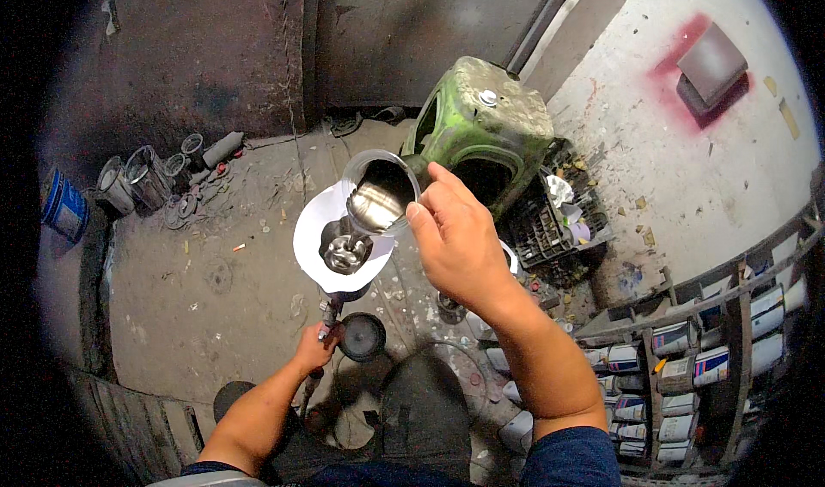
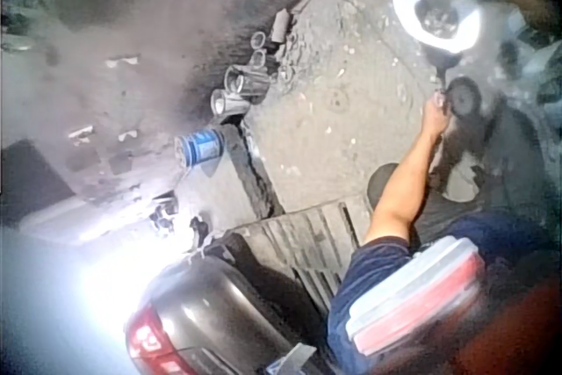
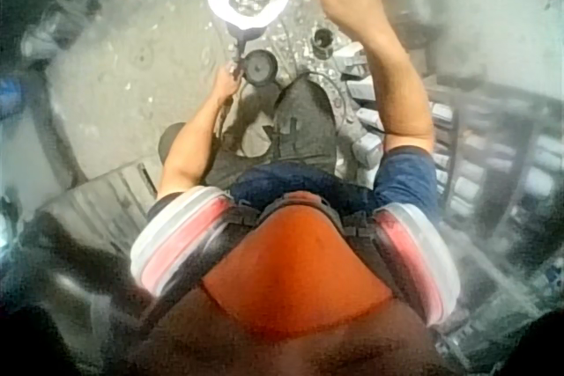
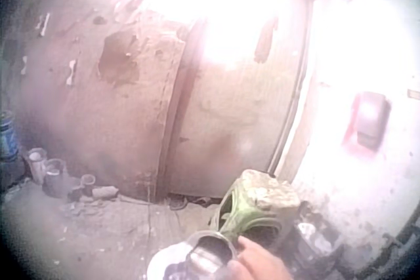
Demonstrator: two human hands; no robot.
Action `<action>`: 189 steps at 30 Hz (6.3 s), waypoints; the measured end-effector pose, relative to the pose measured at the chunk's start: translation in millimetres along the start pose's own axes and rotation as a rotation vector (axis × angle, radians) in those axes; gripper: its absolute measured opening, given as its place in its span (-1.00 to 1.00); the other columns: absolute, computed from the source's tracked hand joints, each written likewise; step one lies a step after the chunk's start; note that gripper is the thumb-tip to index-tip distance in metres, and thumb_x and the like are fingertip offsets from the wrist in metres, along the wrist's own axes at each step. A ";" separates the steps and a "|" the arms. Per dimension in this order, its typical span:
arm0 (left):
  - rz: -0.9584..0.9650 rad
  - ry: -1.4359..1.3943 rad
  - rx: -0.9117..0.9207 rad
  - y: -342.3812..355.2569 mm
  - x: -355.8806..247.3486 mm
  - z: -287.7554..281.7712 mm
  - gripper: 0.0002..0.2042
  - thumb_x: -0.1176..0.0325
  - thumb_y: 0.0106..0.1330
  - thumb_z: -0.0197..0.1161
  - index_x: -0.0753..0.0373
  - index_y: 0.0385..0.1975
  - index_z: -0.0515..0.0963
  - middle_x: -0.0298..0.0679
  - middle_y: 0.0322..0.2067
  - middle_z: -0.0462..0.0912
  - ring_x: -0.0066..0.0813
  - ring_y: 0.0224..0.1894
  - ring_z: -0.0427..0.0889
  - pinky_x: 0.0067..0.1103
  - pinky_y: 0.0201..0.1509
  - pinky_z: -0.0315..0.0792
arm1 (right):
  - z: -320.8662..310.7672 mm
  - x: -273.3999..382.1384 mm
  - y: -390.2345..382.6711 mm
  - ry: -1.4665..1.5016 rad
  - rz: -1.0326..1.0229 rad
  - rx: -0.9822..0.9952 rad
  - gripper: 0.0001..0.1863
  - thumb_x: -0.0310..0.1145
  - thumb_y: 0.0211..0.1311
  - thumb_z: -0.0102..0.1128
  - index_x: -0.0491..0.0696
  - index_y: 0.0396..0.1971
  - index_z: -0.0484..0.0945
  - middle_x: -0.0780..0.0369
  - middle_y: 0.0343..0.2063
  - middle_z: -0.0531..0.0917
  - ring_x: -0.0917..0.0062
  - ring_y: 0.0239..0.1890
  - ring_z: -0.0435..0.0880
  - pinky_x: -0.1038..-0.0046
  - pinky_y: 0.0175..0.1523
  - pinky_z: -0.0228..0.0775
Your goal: The person uses a sanding tool to smooth the surface of a car bumper covered in newspaper and tape. They then walk to a shelf, retrieve a paint spray gun, and pour a liquid from a can into the gun's container using a paper funnel.
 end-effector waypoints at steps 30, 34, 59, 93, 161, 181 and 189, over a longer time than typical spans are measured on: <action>-0.028 0.050 0.000 3.7 -19.5 -6.2 -0.73 0.21 0.25 0.22 0.32 -0.45 0.46 0.07 -0.56 0.53 0.11 -0.45 0.55 -0.30 -0.39 0.41 | 3.5 12.3 4.7 -0.147 -0.102 0.023 -0.86 -0.47 0.19 0.11 -0.24 -0.46 0.43 -0.13 -0.32 0.55 -0.08 0.06 0.48 0.14 0.10 0.33; 0.035 0.052 0.001 3.5 -18.1 -4.9 -0.75 0.22 0.25 0.22 0.31 -0.43 0.46 0.06 -0.56 0.53 0.08 -0.47 0.55 -0.31 -0.40 0.41 | 3.3 12.0 5.4 -0.153 -0.119 0.031 -0.87 -0.47 0.18 0.11 -0.24 -0.46 0.43 -0.13 -0.32 0.55 -0.07 0.06 0.48 0.14 0.10 0.33; 0.035 0.040 0.017 -3.2 -0.4 0.5 -0.87 0.39 0.19 0.23 0.29 -0.36 0.48 -0.01 -0.53 0.57 0.02 -0.47 0.54 -0.37 -0.38 0.42 | 0.5 -106.2 -18.7 1.099 0.787 -0.063 -0.87 -0.37 0.34 0.03 -0.08 -0.39 0.44 0.21 -0.35 0.60 0.36 -0.24 0.70 0.47 -0.22 0.60; 0.153 0.494 0.058 -62.9 23.6 -26.9 -0.81 0.38 0.31 0.11 0.40 -0.23 0.52 -0.20 -0.54 0.54 -0.40 -0.54 0.47 -0.48 -0.47 0.35 | 249.1 -295.3 -254.9 1.140 1.370 0.012 -0.69 -0.15 0.39 0.01 -0.14 -0.30 0.43 0.18 -0.46 0.57 0.46 -0.44 0.62 0.49 -0.36 0.49; -0.180 -0.074 0.081 1.0 -25.7 9.2 -0.84 0.35 0.32 0.16 0.34 -0.37 0.49 -0.27 -0.62 0.48 -0.49 -0.55 0.41 -0.51 -0.43 0.36 | 73.6 -283.5 -262.6 -0.190 0.794 -0.098 -0.76 -0.32 0.22 0.17 -0.16 -0.21 0.49 0.06 -0.47 0.66 0.22 -0.40 0.67 0.29 -0.22 0.47; 0.148 0.349 0.148 -91.2 -194.3 -54.8 -0.69 0.36 -0.01 0.37 0.22 -0.21 0.63 -0.11 -0.18 0.66 -0.13 -0.07 0.60 -0.33 0.06 0.43 | 111.0 10.1 -198.2 2.159 1.536 0.469 0.01 0.57 0.07 -0.50 0.07 0.31 0.19 0.04 0.11 0.49 -0.07 -0.01 0.56 -0.18 0.03 0.42; 0.094 0.256 -0.170 -156.5 -305.9 -117.8 -0.65 0.52 -0.07 0.25 0.27 -0.18 0.57 0.00 -0.17 0.61 -0.04 -0.08 0.58 -0.32 0.02 0.44 | 14.2 98.4 -121.2 1.906 1.369 0.506 -0.03 0.48 0.04 -0.08 -0.04 0.23 0.29 0.10 0.14 0.48 0.17 0.14 0.48 0.07 0.17 0.35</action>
Point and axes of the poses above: each hand's wrist, its own y-axis towards the middle knuckle, its own z-axis out of the palm, x = y × z, the point moved 4 cm from there along y, towards the middle knuckle
